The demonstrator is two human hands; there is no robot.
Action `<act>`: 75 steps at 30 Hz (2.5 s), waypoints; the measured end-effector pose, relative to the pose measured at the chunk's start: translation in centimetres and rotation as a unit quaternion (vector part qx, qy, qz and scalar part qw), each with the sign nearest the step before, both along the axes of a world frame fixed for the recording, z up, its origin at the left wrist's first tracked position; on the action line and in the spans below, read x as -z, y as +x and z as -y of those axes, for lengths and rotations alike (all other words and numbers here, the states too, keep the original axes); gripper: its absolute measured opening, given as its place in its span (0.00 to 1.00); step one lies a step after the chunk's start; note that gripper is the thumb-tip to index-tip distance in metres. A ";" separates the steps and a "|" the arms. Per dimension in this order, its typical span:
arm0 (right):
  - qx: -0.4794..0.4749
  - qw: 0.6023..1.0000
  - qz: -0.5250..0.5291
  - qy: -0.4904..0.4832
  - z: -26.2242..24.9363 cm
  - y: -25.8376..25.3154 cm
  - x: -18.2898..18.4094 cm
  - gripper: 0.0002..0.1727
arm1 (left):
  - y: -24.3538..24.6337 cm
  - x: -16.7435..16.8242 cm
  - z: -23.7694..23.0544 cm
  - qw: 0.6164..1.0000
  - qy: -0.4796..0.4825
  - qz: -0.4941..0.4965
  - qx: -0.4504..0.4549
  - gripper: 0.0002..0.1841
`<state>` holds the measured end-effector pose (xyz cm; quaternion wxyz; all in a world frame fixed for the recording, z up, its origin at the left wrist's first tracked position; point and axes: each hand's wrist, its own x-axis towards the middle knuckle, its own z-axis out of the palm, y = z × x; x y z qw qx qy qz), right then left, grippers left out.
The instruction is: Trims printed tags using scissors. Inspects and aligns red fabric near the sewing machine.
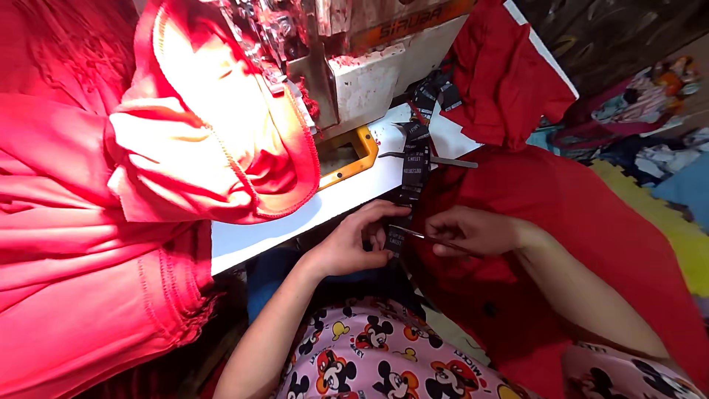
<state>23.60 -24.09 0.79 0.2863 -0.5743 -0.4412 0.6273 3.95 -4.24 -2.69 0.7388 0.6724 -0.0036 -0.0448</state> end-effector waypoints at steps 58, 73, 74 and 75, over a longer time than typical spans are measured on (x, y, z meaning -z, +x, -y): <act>0.343 0.803 0.283 0.397 -7.2 -4.9 -2.2 0.17 | -0.7 -7.0 1.1 0.873 -0.064 0.093 -0.475 0.09; 0.269 0.844 -0.008 0.464 -10.2 -8.1 -3.2 0.03 | -3.2 -7.2 0.3 0.908 -0.292 0.089 -0.287 0.12; 0.257 0.845 -0.014 0.469 -10.4 -8.0 -3.2 0.03 | -3.2 -7.2 0.2 0.912 -0.298 0.089 -0.267 0.12; 0.246 0.845 -0.017 0.474 -10.6 -8.0 -3.3 0.03 | -3.3 -7.2 0.1 0.915 -0.303 0.092 -0.251 0.12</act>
